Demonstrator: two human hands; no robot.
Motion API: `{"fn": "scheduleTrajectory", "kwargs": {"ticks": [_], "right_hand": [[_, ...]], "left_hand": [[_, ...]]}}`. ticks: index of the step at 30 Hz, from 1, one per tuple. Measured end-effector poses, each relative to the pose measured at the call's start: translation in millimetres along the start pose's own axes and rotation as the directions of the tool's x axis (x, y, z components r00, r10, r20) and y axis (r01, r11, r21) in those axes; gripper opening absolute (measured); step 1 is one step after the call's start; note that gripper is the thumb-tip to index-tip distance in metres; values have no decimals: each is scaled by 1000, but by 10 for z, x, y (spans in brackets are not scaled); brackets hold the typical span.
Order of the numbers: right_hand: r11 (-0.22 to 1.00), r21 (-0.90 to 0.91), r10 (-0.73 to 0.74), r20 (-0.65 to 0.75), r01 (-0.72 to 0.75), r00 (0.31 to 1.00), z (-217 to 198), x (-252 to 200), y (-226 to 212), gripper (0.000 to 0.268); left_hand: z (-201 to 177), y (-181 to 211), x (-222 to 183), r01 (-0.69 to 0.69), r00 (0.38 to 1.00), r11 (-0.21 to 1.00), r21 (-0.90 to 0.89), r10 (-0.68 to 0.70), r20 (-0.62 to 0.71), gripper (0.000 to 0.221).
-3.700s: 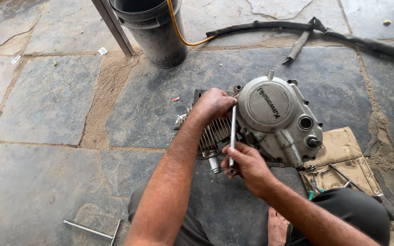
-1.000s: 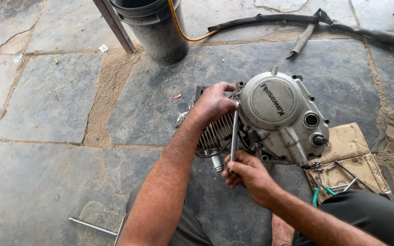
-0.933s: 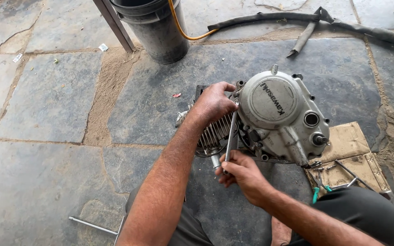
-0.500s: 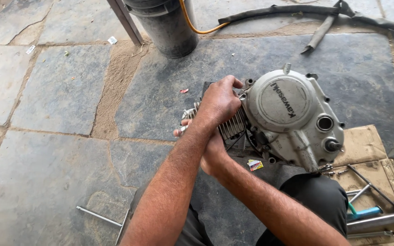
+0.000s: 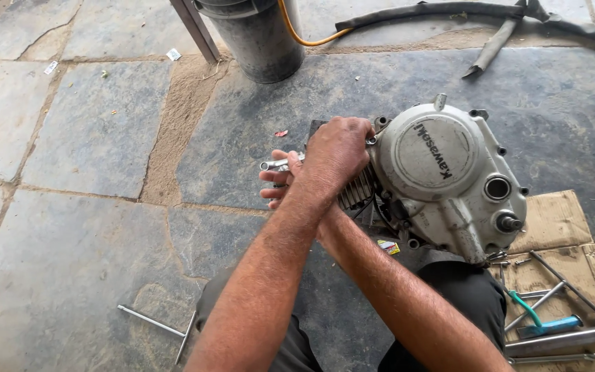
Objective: Repairing and assembling parts of a motorcycle engine using hand tools.
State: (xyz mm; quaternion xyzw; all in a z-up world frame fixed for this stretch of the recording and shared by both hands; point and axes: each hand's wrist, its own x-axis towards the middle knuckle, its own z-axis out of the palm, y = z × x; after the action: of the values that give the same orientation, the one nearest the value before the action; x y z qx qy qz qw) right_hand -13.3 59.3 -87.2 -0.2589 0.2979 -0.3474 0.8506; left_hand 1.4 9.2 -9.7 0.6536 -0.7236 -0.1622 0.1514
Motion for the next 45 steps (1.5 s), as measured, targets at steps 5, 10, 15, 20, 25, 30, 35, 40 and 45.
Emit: {"fn": "scheduleTrajectory", "kwargs": {"ticks": [5,10,15,20,25,30,35,40,45], "right_hand": [[999,36,-16,-62,19,998,0,-59,41,51],[998,-53,17,-274,-33,962,-101,-477,123,44],[978,-176,43,-350,-111,936,-356,-1041,-23,33],[959,-251,-6,-482,-131,876,-700,-1490,-284,22],[958,-264,12,-368,-117,930,-1028,-1671,-341,24],[948,-305,8,-262,-91,965,-985,-1790,-264,22],[925,-377,13,-100,-50,995,-888,-1805,-227,24],[930,-361,24,-104,-60,994,-863,-1735,-243,23],[934,-352,23,-130,-67,991,-830,-1675,-278,25]], "left_hand": [[20,-33,20,20,999,999,-30,-19,34,29],[-10,-109,31,98,991,979,-178,-79,112,30],[-142,-68,-29,191,964,961,-201,-144,225,40],[-150,-137,-19,172,964,951,-256,-109,241,47],[-13,-288,82,88,988,963,-254,-51,148,39],[58,-124,87,16,998,981,-195,-4,62,28],[198,-103,87,-170,984,985,-26,169,-49,10],[324,-69,85,-196,966,976,91,208,-152,11],[300,15,15,-181,955,971,157,212,-209,13]]}}
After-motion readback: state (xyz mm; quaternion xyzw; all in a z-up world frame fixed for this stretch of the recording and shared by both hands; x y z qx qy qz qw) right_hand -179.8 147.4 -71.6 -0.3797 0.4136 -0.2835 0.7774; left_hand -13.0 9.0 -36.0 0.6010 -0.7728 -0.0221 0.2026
